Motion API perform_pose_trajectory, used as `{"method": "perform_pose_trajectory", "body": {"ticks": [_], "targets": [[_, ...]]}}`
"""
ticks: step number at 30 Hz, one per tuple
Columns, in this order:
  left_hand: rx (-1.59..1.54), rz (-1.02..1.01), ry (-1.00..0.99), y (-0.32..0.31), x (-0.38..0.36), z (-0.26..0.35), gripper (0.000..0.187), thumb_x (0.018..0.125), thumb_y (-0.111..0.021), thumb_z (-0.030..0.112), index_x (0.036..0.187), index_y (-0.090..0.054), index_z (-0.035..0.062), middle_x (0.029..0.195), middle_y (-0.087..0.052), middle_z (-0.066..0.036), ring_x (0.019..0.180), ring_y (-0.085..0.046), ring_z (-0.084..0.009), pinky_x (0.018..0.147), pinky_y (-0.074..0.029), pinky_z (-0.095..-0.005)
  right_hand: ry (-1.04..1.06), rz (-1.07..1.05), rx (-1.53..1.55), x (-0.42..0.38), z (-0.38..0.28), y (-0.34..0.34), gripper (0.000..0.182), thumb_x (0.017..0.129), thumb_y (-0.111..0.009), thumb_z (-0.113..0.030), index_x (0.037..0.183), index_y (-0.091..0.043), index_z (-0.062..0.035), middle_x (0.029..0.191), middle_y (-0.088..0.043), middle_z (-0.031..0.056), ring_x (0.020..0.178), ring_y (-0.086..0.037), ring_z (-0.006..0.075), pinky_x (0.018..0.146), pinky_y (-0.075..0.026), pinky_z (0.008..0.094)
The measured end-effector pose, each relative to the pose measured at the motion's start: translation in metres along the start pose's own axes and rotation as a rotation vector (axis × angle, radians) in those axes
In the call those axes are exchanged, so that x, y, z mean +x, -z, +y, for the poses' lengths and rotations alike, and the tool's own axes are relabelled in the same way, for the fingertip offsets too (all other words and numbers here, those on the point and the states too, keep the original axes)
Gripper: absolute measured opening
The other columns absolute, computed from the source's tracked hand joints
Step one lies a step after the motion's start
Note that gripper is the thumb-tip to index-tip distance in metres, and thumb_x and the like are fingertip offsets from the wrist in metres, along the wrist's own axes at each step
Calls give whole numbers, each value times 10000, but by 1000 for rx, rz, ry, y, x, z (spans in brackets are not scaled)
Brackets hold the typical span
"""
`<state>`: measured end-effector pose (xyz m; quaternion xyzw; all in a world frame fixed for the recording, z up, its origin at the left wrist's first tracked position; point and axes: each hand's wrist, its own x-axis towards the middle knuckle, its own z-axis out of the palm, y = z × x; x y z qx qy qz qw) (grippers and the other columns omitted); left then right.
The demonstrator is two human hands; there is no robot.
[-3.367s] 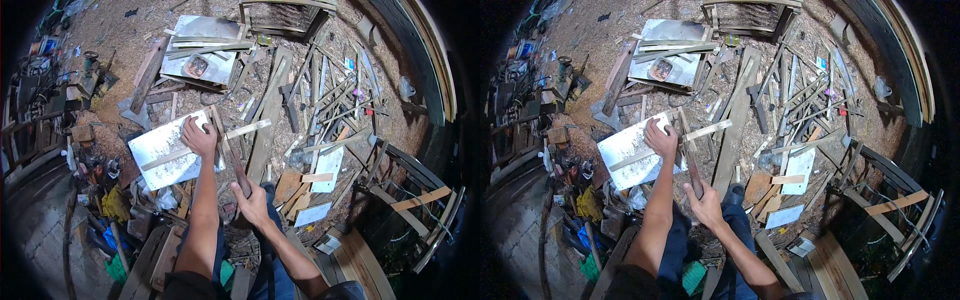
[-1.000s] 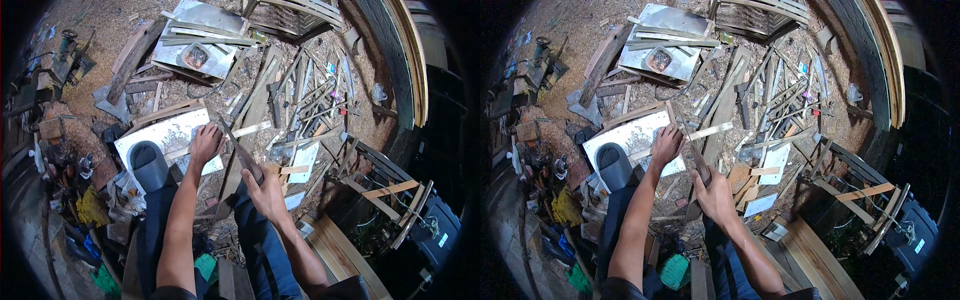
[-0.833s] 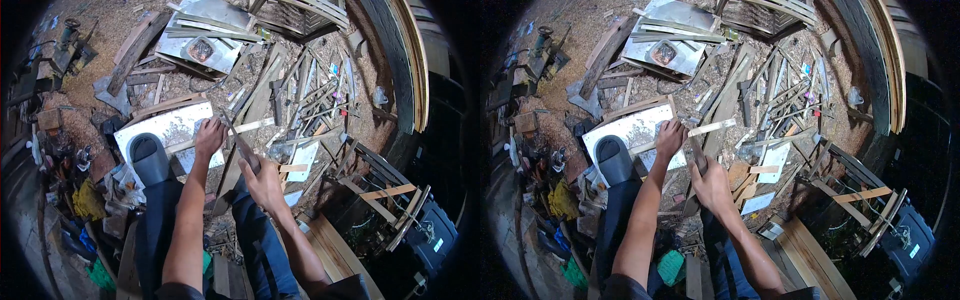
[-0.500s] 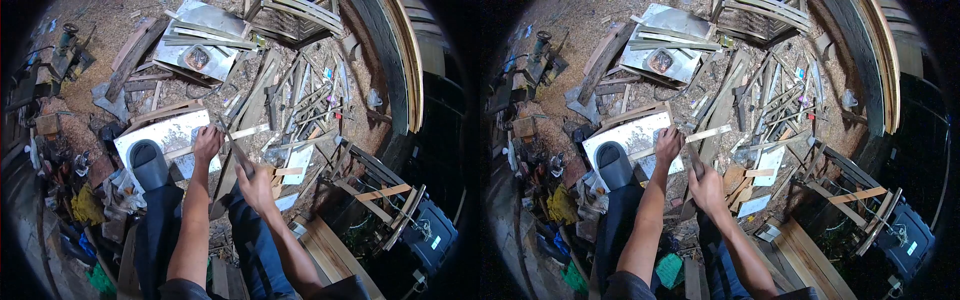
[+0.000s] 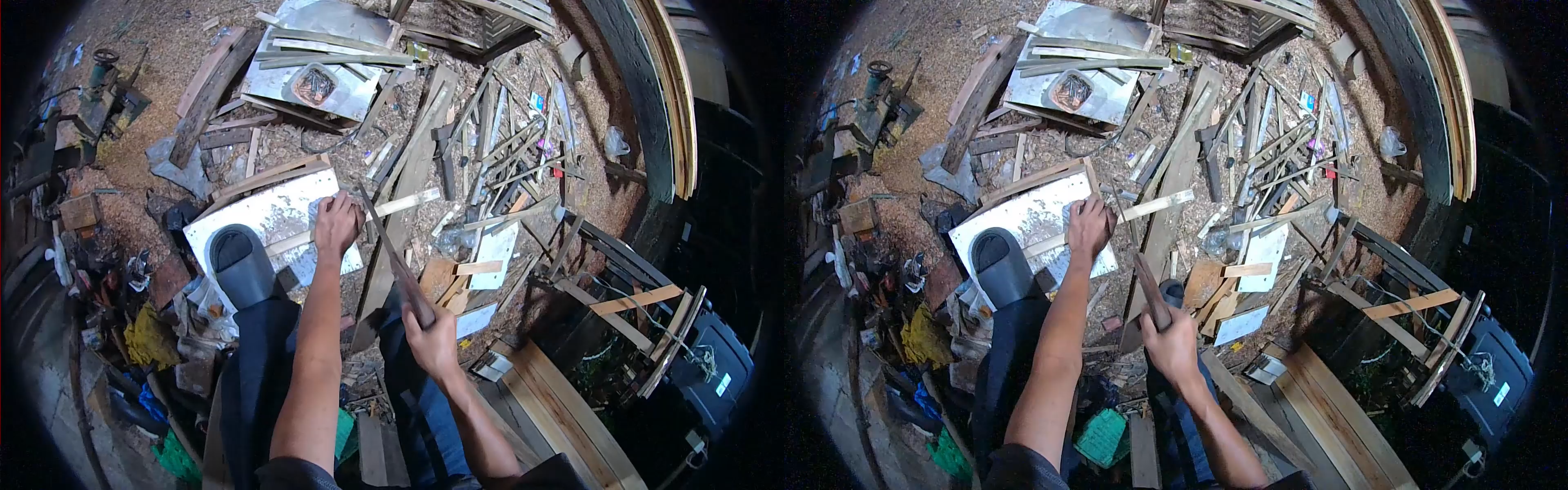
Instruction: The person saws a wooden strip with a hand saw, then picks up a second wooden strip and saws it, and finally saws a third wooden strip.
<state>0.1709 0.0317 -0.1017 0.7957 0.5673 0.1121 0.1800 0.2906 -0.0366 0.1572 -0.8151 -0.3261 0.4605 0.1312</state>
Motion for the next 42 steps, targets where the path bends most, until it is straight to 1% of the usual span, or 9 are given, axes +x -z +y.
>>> {"method": "perform_pose_trajectory", "body": {"ticks": [5, 11, 13, 14, 17, 18, 27, 35, 42], "targets": [[-20, -25, 28, 1, 2, 0, 183, 858, -539, 186, 815, -662, 58, 940, -632, -43, 1064, -526, -163, 904, -340, -364, 7, 3, -75, 68, 11, -49, 338, 771, -687, -218, 779, -591, 106, 606, -530, 285, 663, -652, 399, 560, -477, 399], [187, -100, 34, -5, 1, -2, 184, 857, -527, 203, 871, -681, 103, 1036, -623, 29, 1122, -501, -108, 923, -331, -357, 18, -2, 36, -2, 25, 1, 277, 790, -659, -189, 772, -606, 83, 593, -538, 253, 632, -666, 355, 557, -476, 396], [182, -33, -15, -5, -2, -3, 184, 858, -532, 209, 854, -684, 104, 1065, -622, 25, 1129, -498, -103, 929, -329, -357, 79, -9, -80, 31, 35, -20, 260, 795, -657, -179, 782, -617, 78, 571, -558, 231, 614, -679, 312, 549, -486, 388], [125, -24, 15, -8, -2, -3, 172, 854, -544, 203, 844, -684, 103, 1066, -623, 25, 1130, -498, -98, 931, -329, -352, 74, 19, -58, 59, 38, -40, 321, 826, -629, -203, 683, -562, 77, 510, -461, 139, 499, -499, 124, 490, -411, 379], [174, -71, 4, -1, -1, -2, 169, 854, -549, 203, 847, -683, 101, 1063, -625, 27, 1117, -506, -96, 930, -332, -356, 16, 28, 116, 43, 18, -33, 312, 815, -634, -187, 662, -556, 73, 499, -464, 157, 476, -514, 154, 486, -412, 382], [176, -2, 15, -4, 0, -2, 176, 862, -537, 202, 842, -680, 102, 1063, -624, 31, 1101, -513, -96, 930, -329, -354, 78, -5, 19, 16, 26, -18, 207, 810, -631, -135, 803, -637, 72, 565, -608, 194, 577, -683, 265, 544, -511, 369], [265, -13, -45, -9, -2, -7, 140, 842, -572, 183, 788, -672, 102, 987, -627, 27, 1099, -519, -96, 926, -332, -342, 55, -40, -48, 51, 24, -21, 215, 816, -634, -162, 778, -634, 50, 592, -576, 243, 592, -654, 349, 535, -498, 422], [189, -32, -9, 1, 2, 0, 139, 832, -575, 175, 838, -690, 97, 1058, -647, 28, 1130, -524, -94, 943, -341, -349, -30, -130, 8, 85, 16, -30, 243, 804, -640, -166, 815, -626, 76, 590, -571, 246, 650, -652, 377, 563, -513, 434], [214, 20, 24, -7, 1, -2, 103, 822, -587, 161, 815, -676, 110, 1015, -646, 38, 1095, -532, -101, 924, -346, -350, 158, -55, 41, 4, 36, 6, 177, 803, -587, -73, 939, -667, 8, 750, -654, 219, 733, -675, 353, 645, -534, 369]]}}
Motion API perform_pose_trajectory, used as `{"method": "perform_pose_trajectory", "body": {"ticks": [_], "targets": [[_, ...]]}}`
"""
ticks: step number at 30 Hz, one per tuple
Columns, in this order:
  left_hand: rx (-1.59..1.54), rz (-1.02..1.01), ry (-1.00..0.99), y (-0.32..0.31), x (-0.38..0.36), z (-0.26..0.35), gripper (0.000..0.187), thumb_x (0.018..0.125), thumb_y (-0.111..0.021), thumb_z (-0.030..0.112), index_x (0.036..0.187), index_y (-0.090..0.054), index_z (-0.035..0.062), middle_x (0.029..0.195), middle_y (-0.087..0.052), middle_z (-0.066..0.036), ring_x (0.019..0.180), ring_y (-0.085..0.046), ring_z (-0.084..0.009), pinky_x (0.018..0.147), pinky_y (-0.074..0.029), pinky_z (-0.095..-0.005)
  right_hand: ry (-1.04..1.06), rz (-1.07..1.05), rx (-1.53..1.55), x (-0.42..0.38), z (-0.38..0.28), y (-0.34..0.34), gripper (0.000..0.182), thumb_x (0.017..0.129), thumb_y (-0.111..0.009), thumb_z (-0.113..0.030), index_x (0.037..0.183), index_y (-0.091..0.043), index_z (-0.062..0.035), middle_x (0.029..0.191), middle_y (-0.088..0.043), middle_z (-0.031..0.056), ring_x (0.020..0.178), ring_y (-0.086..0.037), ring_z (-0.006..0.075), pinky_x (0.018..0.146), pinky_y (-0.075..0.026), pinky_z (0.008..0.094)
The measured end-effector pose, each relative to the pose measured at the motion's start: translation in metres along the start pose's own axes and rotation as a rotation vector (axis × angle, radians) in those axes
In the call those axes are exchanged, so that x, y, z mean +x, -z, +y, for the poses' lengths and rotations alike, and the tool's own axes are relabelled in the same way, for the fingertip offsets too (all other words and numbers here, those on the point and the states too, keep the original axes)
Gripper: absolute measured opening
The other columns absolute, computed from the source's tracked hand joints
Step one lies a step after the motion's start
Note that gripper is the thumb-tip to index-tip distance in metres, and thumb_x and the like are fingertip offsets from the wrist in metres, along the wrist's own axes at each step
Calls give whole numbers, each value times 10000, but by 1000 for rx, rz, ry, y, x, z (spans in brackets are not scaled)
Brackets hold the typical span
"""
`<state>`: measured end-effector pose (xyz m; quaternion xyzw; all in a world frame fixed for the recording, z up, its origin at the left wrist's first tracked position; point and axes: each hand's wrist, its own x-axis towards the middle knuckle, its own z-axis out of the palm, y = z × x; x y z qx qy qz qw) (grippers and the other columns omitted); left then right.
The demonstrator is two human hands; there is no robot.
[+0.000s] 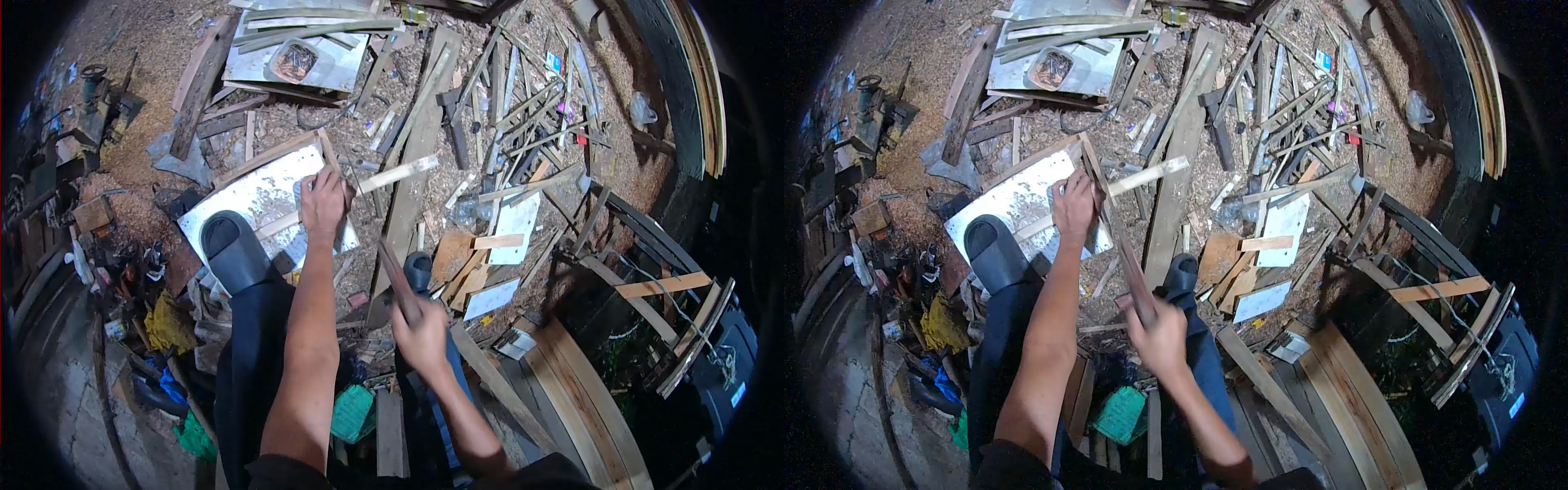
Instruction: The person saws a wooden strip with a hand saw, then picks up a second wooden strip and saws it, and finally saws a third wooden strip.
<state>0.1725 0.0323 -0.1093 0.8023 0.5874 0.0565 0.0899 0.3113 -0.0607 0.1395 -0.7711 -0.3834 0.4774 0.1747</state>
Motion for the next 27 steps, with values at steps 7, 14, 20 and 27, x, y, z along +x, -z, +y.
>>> {"method": "perform_pose_trajectory", "body": {"ticks": [7, 14, 20, 27], "targets": [[26, -17, -4, 6, 0, 4, 133, 825, -573, 161, 843, -689, 97, 1021, -648, 36, 1094, -536, -91, 935, -339, -345, -52, 38, 55, -6, 7, -5, 233, 800, -647, -166, 871, -645, 57, 701, -592, 270, 697, -649, 395, 574, -494, 417], [-38, 62, -38, 5, 1, -1, 165, 840, -580, 207, 795, -687, 90, 989, -651, 26, 1073, -539, -111, 907, -353, -348, 14, 33, -61, 57, 17, -45, 219, 809, -635, -147, 911, -647, 46, 658, -582, 250, 663, -611, 427, 551, -480, 443], [-14, 28, -27, -2, 0, -5, 133, 836, -586, 171, 813, -691, 94, 990, -660, 17, 1086, -547, -104, 925, -345, -341, 1, 17, -6, 1, 12, -22, 363, 802, -604, -104, 1156, -608, -26, 656, -579, 253, 674, -624, 412, 561, -500, 418], [-46, 42, -19, 4, 4, 2, 119, 829, -591, 168, 827, -673, 82, 977, -658, 10, 1066, -553, -114, 930, -331, -348, 29, 122, 74, -20, -1, -8, 132, 822, -612, -72, 851, -655, 49, 586, -543, 205, 537, -629, 278, 522, -450, 368]]}}
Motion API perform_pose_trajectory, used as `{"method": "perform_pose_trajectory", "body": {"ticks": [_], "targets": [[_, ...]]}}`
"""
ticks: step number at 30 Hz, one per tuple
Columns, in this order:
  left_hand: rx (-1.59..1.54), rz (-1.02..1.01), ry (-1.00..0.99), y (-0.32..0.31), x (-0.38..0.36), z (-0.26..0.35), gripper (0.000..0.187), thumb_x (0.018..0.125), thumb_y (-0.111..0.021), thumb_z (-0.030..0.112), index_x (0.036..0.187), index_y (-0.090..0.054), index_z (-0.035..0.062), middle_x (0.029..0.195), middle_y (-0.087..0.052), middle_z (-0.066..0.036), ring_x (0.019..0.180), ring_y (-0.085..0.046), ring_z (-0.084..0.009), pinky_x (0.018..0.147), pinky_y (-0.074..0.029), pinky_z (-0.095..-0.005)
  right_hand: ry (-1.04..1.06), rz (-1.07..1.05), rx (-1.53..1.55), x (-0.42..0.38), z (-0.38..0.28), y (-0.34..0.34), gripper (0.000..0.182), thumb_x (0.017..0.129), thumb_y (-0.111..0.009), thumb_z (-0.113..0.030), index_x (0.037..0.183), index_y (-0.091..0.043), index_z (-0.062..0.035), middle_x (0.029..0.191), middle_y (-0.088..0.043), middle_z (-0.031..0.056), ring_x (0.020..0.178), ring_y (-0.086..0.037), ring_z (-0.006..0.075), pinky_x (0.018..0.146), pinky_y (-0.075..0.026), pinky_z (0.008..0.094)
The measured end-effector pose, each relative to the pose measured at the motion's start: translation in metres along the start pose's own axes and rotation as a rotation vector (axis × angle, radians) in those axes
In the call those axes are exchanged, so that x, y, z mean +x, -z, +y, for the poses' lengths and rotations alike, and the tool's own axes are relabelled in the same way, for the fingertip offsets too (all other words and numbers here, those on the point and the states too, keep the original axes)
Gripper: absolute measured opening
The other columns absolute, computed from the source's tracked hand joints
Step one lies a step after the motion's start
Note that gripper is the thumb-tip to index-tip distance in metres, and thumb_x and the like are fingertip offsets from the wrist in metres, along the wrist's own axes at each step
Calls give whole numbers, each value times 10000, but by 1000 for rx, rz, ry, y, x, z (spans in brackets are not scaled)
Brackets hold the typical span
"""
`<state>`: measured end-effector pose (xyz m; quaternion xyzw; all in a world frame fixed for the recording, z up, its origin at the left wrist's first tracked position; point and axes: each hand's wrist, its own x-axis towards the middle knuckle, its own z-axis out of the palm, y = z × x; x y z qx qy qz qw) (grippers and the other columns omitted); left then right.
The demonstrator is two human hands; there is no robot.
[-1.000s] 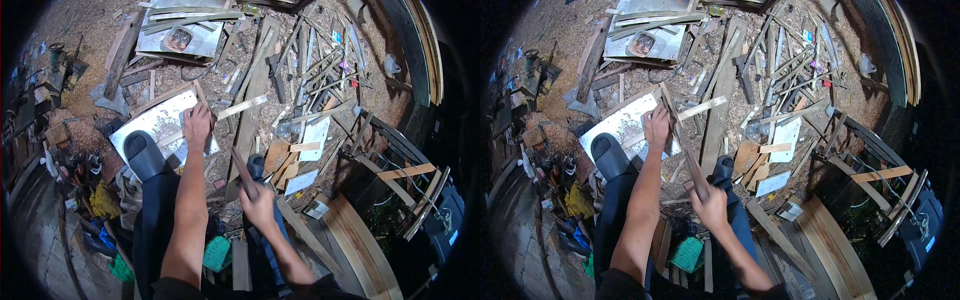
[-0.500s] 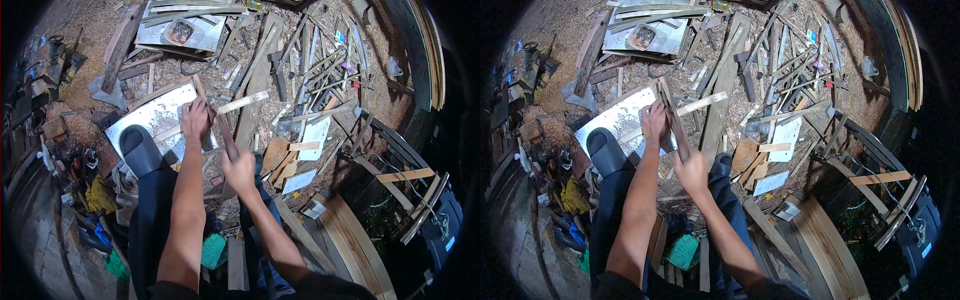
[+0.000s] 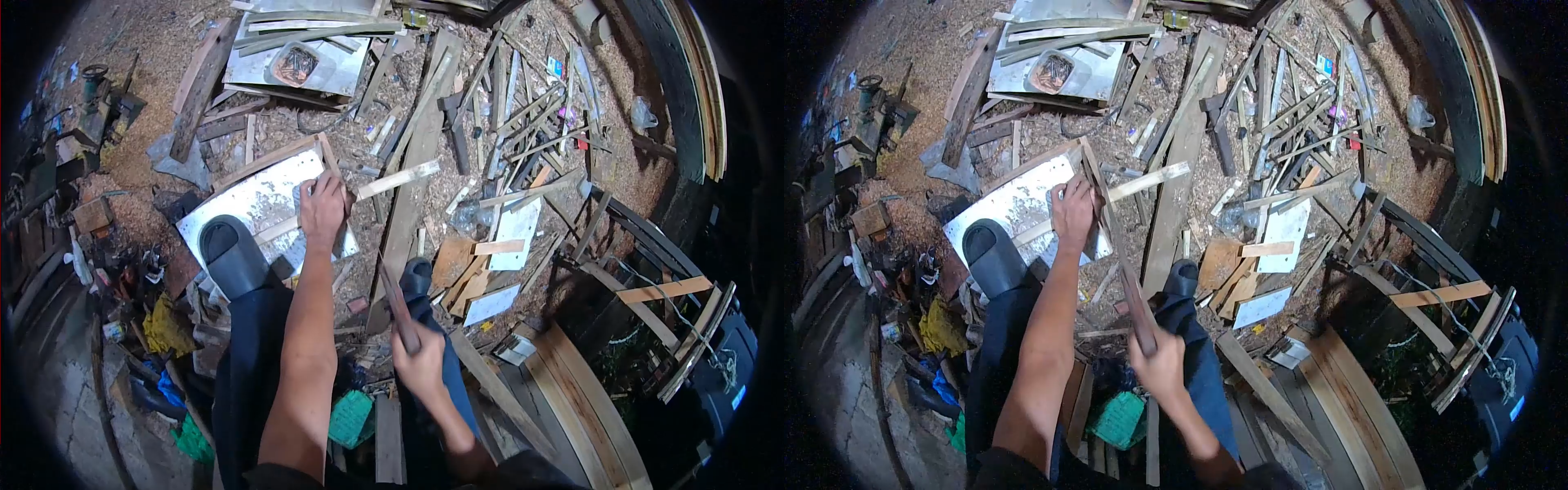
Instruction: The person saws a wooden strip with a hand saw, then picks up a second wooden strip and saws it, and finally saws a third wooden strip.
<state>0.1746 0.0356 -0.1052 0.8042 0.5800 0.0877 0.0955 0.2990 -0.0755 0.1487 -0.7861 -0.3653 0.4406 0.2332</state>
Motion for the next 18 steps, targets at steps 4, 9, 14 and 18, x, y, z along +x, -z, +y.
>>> {"method": "perform_pose_trajectory", "body": {"ticks": [4, 9, 14, 18], "targets": [[-37, -22, 35, 0, -5, 1, 127, 834, -583, 175, 831, -673, 86, 997, -658, 8, 1079, -548, -121, 936, -326, -361, 46, -112, -215, 54, 43, -34, 205, 817, -629, -151, 829, -647, 52, 716, -615, 255, 681, -640, 398, 577, -511, 387], [46, -95, -36, -4, -8, -8, 142, 838, -566, 186, 835, -679, 101, 1014, -647, 24, 1104, -530, -117, 922, -336, -367, 57, -26, -89, 37, 20, -24, 195, 824, -614, -143, 780, -610, 46, 605, -524, 249, 564, -603, 393, 520, -450, 386], [-4, -100, 20, -1, -9, 0, 127, 829, -584, 168, 825, -682, 87, 1028, -652, 22, 1118, -530, -120, 932, -332, -364, 47, -101, -157, 41, 19, -16, 238, 800, -603, -123, 973, -635, 38, 608, -586, 193, 629, -676, 316, 576, -513, 399], [-34, -31, 20, 7, -7, 0, 140, 833, -598, 182, 810, -683, 73, 1024, -650, 22, 1077, -541, -94, 932, -337, -360, -108, -150, -150, 76, 18, -39, 186, 823, -593, -130, 852, -621, 52, 608, -563, 220, 584, -638, 309, 556, -476, 406]]}}
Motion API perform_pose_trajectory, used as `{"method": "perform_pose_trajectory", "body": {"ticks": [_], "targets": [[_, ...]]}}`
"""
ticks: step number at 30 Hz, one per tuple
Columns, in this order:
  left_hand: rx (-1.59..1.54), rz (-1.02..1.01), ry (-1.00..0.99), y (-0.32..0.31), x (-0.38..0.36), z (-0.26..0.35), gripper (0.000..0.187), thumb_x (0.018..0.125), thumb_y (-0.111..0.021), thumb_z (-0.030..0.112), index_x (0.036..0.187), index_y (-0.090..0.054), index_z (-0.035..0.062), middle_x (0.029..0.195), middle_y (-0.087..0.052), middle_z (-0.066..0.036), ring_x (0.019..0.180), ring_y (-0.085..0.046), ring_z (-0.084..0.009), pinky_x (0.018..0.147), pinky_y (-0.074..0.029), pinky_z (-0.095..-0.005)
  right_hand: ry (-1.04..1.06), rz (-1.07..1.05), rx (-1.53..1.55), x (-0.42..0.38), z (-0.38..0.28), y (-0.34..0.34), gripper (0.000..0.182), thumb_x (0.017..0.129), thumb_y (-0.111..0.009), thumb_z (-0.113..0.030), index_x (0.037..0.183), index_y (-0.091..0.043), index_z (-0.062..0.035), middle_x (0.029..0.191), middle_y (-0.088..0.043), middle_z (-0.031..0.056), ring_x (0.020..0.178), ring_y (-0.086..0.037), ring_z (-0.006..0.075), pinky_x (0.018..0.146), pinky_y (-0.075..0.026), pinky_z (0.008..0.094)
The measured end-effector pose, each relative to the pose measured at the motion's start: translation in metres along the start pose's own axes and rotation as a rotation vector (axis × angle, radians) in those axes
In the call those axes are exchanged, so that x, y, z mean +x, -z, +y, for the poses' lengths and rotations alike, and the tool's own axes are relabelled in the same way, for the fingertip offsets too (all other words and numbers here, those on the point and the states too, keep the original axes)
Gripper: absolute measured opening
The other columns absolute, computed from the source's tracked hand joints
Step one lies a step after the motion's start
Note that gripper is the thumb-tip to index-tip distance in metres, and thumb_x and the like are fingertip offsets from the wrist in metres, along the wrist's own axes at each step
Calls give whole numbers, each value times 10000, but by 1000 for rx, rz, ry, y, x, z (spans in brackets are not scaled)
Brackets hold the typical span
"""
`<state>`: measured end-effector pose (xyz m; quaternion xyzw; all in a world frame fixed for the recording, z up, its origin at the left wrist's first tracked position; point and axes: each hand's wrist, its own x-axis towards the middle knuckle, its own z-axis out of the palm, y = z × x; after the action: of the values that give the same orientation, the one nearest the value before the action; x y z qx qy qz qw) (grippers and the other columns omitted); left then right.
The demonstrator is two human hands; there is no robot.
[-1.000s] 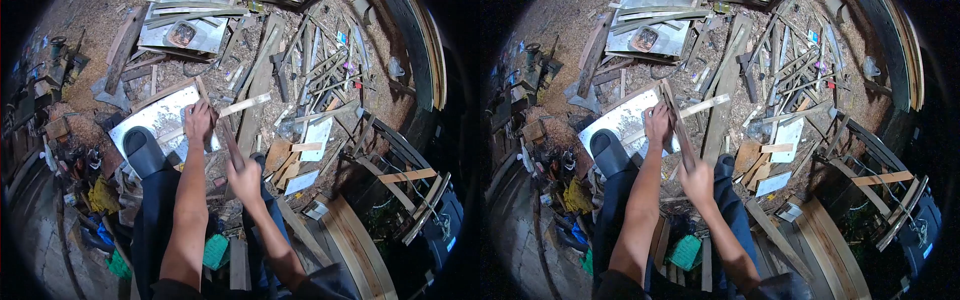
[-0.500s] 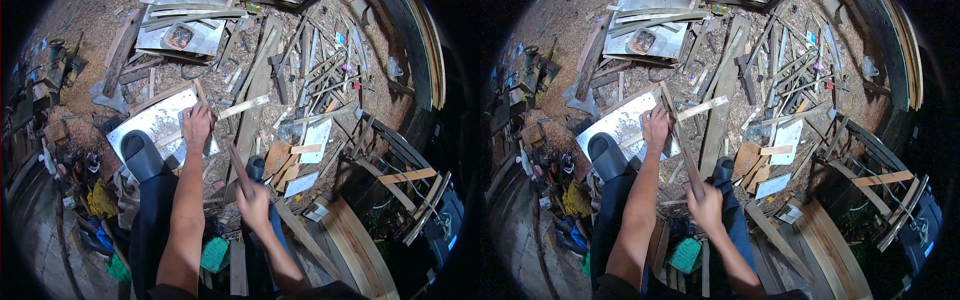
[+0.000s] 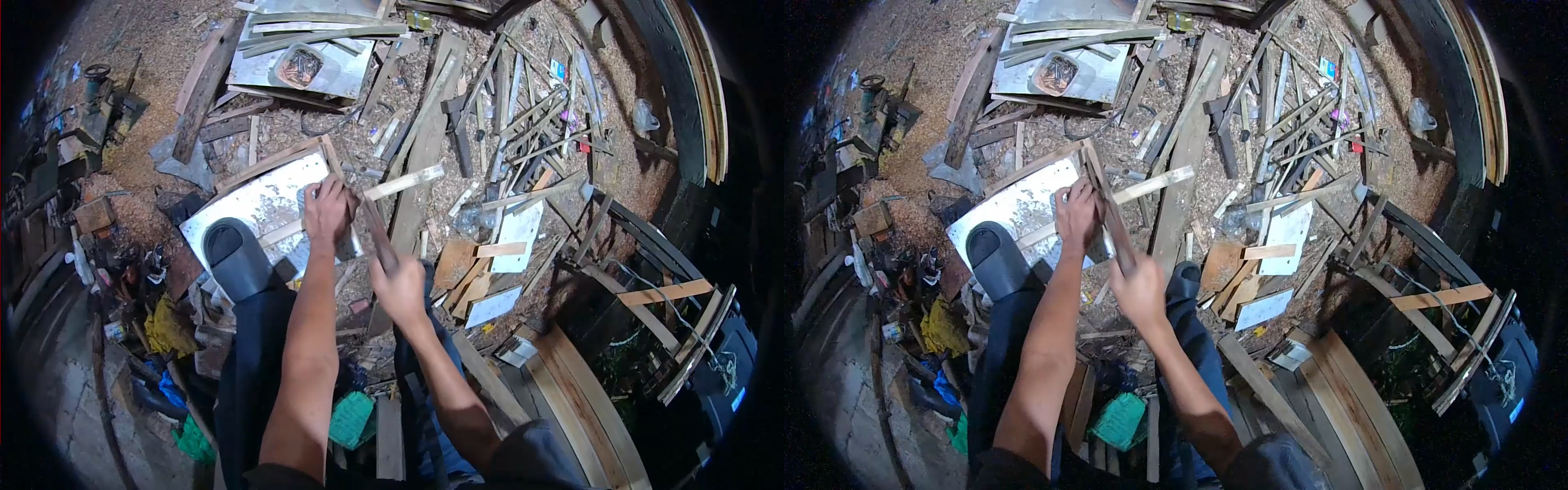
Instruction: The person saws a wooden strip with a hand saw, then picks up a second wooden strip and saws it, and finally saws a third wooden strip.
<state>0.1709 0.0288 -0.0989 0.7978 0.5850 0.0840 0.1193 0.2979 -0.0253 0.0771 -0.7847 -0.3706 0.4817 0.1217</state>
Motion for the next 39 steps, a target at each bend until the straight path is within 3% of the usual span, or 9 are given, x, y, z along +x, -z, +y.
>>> {"method": "perform_pose_trajectory", "body": {"ticks": [2, 6, 8, 14, 19, 25, 30, 36, 39], "targets": [[18, -45, 12, -1, 4, -1, 148, 840, -588, 182, 834, -685, 71, 1023, -648, 24, 1084, -536, -90, 933, -337, -355, 141, 114, 92, -56, -1, 18, 163, 827, -594, -86, 757, -613, 60, 598, -538, 226, 513, -599, 212, 517, -441, 376], [81, -51, -13, -8, 3, -3, 151, 840, -557, 183, 810, -679, 100, 1023, -634, 25, 1083, -529, -96, 909, -345, -332, 112, 19, -49, -35, 5, 17, 203, 825, -593, -112, 934, -651, 49, 610, -608, 185, 622, -677, 317, 597, -529, 369], [60, -38, -14, -9, 1, 0, 147, 840, -562, 182, 814, -681, 99, 1021, -637, 28, 1087, -530, -94, 916, -340, -334, -47, 5, 77, 26, -21, -7, 222, 827, -610, -153, 782, -619, 64, 573, -568, 236, 609, -661, 351, 545, -497, 418], [-16, -38, 11, -3, 3, 0, 133, 840, -568, 163, 820, -677, 89, 1003, -648, 20, 1099, -536, -106, 924, -334, -359, -31, 46, 131, -74, 4, 32, 262, 844, -600, -169, 734, -595, 69, 531, -494, 166, 517, -565, 159, 533, -450, 351], [-85, -27, 39, -1, 6, 1, 127, 841, -571, 156, 817, -676, 90, 994, -649, 12, 1097, -538, -115, 927, -335, -364, 99, 64, -38, 37, -5, -20, 293, 869, -587, -177, 735, -603, 83, 588, -615, 194, 568, -676, 260, 535, -502, 382], [-56, -3, 26, -2, -4, 4, 121, 836, -580, 155, 802, -670, 82, 980, -650, 3, 1078, -547, -117, 903, -352, -368, -78, -24, 70, -74, -9, 46, 237, 867, -588, -151, 805, -656, 67, 536, -556, 160, 542, -657, 203, 524, -485, 357], [-38, -61, 22, 1, 12, -1, 118, 833, -589, 155, 789, -670, 82, 963, -649, 19, 1061, -554, -112, 887, -360, -357, -114, -84, 75, 33, -38, 4, 285, 865, -593, -176, 739, -607, 79, 571, -602, 192, 552, -666, 274, 532, -490, 363], [-62, -4, 18, -4, 2, -1, 116, 838, -587, 155, 780, -655, 79, 957, -641, 21, 1054, -552, -102, 900, -339, -347, -120, -30, 87, -78, -14, 48, 174, 833, -597, -120, 853, -673, 36, 613, -601, 225, 605, -683, 284, 564, -507, 360], [-79, -15, 35, 2, 7, 2, 107, 834, -584, 152, 798, -651, 77, 942, -635, 15, 1025, -556, -116, 891, -339, -345, -9, -25, 56, -5, -11, 8, 262, 870, -572, -153, 811, -629, 96, 559, -597, 187, 516, -666, 265, 497, -508, 369]]}}
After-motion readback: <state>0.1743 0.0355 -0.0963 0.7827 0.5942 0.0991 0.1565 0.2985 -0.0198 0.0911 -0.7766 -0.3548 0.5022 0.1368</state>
